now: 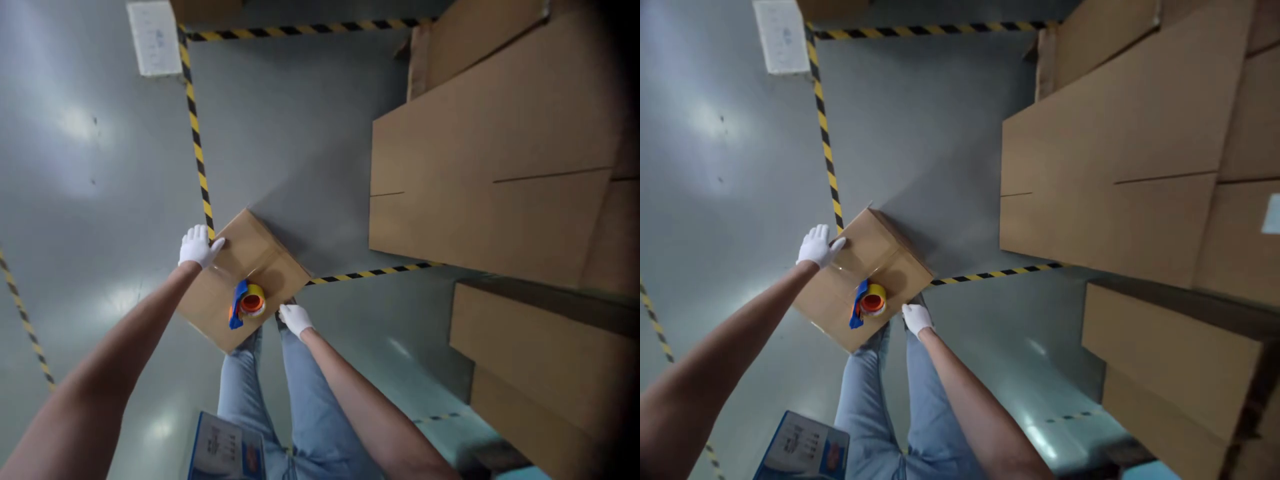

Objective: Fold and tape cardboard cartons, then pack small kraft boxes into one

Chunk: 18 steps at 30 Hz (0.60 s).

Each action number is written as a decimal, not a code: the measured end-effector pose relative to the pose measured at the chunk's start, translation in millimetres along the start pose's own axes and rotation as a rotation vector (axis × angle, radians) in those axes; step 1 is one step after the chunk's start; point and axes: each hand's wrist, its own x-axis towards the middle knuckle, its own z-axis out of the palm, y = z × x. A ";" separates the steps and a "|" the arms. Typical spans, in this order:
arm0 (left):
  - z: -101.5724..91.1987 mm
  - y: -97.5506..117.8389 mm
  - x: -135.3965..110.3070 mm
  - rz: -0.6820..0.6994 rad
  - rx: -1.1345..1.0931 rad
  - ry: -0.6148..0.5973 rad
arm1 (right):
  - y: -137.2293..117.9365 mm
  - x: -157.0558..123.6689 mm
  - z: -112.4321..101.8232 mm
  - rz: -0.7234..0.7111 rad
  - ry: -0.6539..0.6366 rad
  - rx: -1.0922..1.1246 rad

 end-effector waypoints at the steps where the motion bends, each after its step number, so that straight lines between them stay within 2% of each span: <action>1: -5.8 21.9 0.5 0.134 0.037 0.009 | 4.3 -3.3 -18.2 0.037 0.060 0.036; 3: -10.8 68.6 4.8 0.453 0.113 -0.053 | -2.9 -1.4 -51.9 0.016 0.260 0.113; 5: -10.5 110.8 18.1 0.677 0.229 -0.156 | -30.2 14.9 -79.9 -0.134 0.475 0.149; 6: -9.9 128.0 28.3 0.702 0.304 -0.203 | -48.5 27.7 -91.5 -0.226 0.544 0.152; 8: -10.0 153.4 52.2 0.619 0.451 -0.276 | -84.1 57.4 -109.8 -0.328 0.585 0.149; 10: -11.4 167.9 74.9 0.517 0.557 -0.337 | -103.2 84.0 -122.1 -0.327 0.554 0.160; 11: -12.2 172.0 83.8 0.481 0.593 -0.363 | -102.5 92.9 -126.0 -0.302 0.520 0.163; 12: -13.0 174.7 90.7 0.461 0.620 -0.384 | -94.5 97.8 -128.6 -0.264 0.481 0.159; 14: -13.8 177.7 98.2 0.466 0.671 -0.410 | -59.9 94.0 -129.7 -0.176 0.404 0.128; 16: -13.8 179.9 99.2 0.498 0.743 -0.399 | -12.8 75.9 -125.6 -0.125 0.372 0.080; 18: -13.6 182.6 97.4 0.536 0.809 -0.376 | 30.2 53.6 -116.6 -0.092 0.414 0.069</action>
